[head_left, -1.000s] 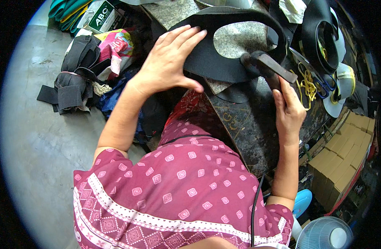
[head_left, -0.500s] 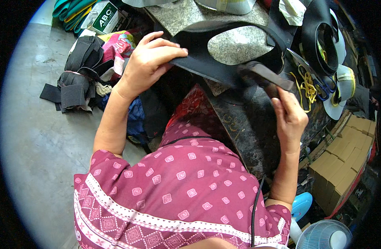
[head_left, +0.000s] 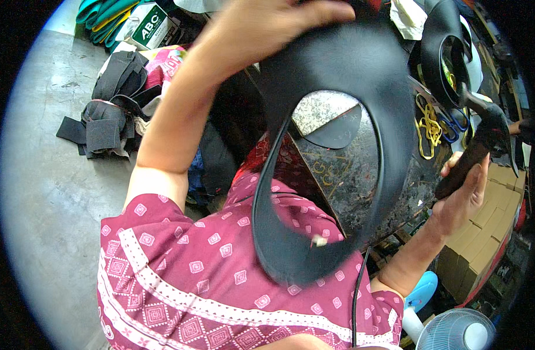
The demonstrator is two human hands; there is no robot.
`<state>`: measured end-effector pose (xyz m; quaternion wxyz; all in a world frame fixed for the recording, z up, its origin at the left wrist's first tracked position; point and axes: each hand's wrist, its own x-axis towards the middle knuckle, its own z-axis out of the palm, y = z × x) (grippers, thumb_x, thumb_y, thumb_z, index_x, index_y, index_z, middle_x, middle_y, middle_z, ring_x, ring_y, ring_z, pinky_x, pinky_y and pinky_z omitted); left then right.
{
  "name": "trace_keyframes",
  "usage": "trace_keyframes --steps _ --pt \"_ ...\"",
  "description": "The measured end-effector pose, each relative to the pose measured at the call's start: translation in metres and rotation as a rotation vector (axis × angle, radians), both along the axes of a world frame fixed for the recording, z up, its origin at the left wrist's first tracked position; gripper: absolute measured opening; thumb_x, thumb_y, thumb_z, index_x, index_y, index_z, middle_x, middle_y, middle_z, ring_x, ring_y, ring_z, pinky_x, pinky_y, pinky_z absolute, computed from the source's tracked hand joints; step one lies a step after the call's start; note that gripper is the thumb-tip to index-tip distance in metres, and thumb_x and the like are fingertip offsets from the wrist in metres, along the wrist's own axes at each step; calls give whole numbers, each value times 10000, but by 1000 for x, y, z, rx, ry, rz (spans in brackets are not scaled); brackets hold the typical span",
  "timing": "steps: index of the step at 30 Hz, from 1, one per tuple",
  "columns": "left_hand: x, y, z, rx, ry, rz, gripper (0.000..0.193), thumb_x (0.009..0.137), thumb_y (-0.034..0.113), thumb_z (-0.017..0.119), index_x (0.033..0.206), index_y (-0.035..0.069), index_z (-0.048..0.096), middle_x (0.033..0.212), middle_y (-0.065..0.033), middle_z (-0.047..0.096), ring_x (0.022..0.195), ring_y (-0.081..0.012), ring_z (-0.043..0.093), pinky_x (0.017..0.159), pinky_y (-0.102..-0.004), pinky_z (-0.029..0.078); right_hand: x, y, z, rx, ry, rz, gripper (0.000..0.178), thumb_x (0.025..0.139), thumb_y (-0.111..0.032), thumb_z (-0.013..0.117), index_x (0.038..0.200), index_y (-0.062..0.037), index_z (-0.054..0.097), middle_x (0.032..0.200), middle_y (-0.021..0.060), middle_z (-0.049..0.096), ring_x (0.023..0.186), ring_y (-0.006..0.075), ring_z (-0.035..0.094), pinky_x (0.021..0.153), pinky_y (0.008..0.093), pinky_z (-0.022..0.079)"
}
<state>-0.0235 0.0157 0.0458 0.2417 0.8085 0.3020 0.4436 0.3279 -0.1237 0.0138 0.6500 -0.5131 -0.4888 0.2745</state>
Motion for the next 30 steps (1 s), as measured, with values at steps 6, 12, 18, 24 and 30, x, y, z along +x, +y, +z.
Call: trace_keyframes --steps 6,12,18,24,30 --pt "21 63 -110 522 574 304 300 974 479 558 986 190 639 798 -48 677 744 -251 711 573 -379 557 -19 10 0 -24 -200 67 403 1046 -163 584 1422 -17 574 1110 102 708 782 90 628 675 237 515" --pt "19 72 -102 439 695 246 279 966 435 597 981 164 660 830 -57 677 823 -258 708 665 -392 564 -78 45 -24 -207 -882 244 366 985 -197 672 1346 -136 666 1283 99 705 1132 216 704 898 338 553" --pt "11 88 -96 686 589 206 262 924 377 654 827 142 593 661 -52 592 569 -246 641 493 -387 506 -58 38 -3 -70 -892 223 365 958 -153 698 1321 -118 687 1189 93 743 1001 180 725 862 314 553" --pt "13 84 -88 716 601 273 268 911 380 664 816 144 579 691 -49 609 565 -240 643 488 -367 511 -79 41 -19 -42 -715 189 384 981 -166 677 1358 -97 654 1254 124 716 1057 212 722 850 332 560" --pt "5 45 -66 833 335 443 149 849 212 721 945 111 668 946 -69 632 796 -253 650 646 -376 531 -74 33 -45 -191 -957 166 414 976 -237 677 1387 -229 629 1196 144 717 1015 315 726 853 365 566"
